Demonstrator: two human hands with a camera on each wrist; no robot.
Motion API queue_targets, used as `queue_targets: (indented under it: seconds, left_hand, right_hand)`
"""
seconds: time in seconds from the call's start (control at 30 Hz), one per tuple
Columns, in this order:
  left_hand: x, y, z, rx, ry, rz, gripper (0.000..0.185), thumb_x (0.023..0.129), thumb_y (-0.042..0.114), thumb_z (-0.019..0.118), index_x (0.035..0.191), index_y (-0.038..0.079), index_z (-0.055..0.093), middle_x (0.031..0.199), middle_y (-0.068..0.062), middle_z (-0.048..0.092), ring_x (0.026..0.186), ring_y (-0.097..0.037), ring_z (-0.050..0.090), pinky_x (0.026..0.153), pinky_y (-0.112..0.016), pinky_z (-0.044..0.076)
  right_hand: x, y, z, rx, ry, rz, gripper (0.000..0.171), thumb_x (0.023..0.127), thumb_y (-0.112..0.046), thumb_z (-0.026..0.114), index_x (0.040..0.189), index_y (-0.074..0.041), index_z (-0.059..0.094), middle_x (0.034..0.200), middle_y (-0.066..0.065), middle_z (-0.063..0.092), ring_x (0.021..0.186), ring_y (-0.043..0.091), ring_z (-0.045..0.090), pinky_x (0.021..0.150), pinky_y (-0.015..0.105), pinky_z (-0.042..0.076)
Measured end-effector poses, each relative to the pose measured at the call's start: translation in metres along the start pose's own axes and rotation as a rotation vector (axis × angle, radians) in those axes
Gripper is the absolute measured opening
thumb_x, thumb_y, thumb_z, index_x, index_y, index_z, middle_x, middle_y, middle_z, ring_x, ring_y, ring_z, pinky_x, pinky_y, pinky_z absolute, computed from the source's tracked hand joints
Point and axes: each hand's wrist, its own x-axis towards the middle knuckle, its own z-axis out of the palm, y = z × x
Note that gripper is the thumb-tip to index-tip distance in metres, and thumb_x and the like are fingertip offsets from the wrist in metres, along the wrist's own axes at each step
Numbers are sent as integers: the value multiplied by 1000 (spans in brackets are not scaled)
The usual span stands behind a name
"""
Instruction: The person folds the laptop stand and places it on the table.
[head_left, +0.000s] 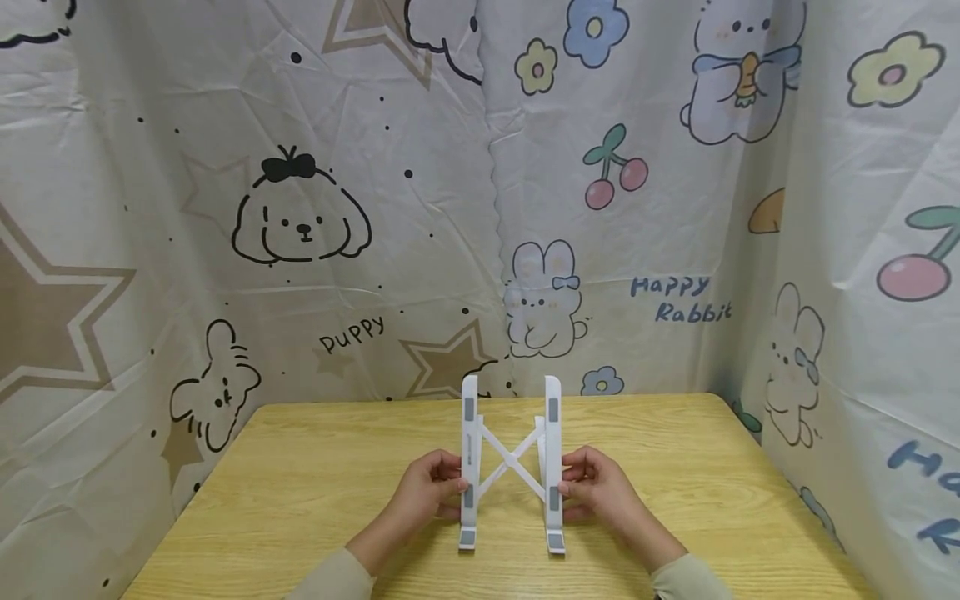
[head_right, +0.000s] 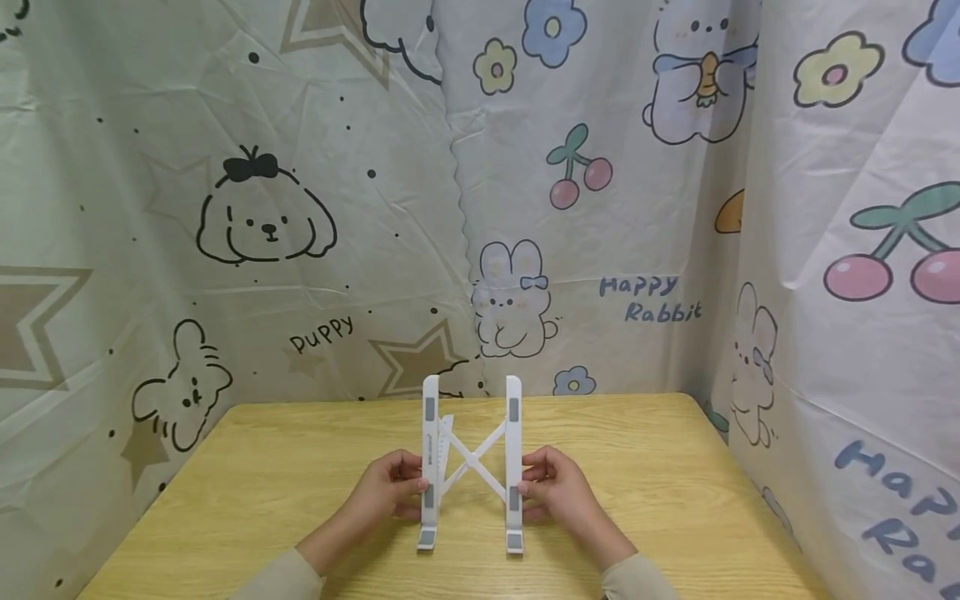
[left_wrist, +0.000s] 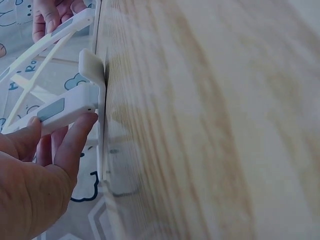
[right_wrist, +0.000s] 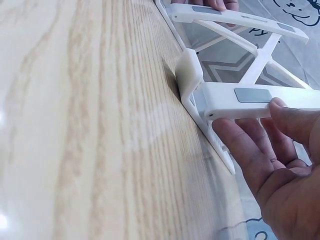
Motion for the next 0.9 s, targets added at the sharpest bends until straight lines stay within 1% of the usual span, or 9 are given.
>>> queue_targets:
  seconds: [0.17, 0.33, 0.57, 0.9]
  left_hand:
    - [0, 2, 1, -5, -22, 5, 28, 95, -2, 68, 120, -7, 57, 100, -9, 59, 86, -18, 64, 70, -51, 64]
    - [0, 3, 4, -8, -26, -2, 28, 95, -2, 68, 120, -7, 56, 102, -11, 59, 86, -19, 64, 70, -52, 64]
    - [4, 1, 4, 8, -19, -7, 25, 95, -1, 68, 118, -4, 58, 101, -9, 57, 88, -18, 62, 70, -51, 64]
    - [5, 5, 7, 5, -20, -15, 26, 96, -1, 68, 119, -4, 58, 101, -9, 58, 87, -18, 62, 70, -52, 64]
  right_hand:
    - [0, 1, -1, 22, -9, 2, 42, 92, 3, 72, 128, 7, 51, 101, 11, 60, 87, 23, 69, 73, 55, 63]
    - [0, 1, 0, 20, -4, 3, 41, 92, 2, 72, 127, 6, 52, 101, 11, 61, 87, 22, 69, 74, 55, 63]
    - [0, -1, 1, 49, -26, -20, 42, 92, 5, 71, 128, 11, 49, 101, 12, 60, 86, 22, 68, 75, 56, 63]
    - [3, -3, 4, 49, -13, 8, 40, 92, 2, 73, 126, 8, 52, 103, 13, 61, 87, 22, 69, 74, 55, 63]
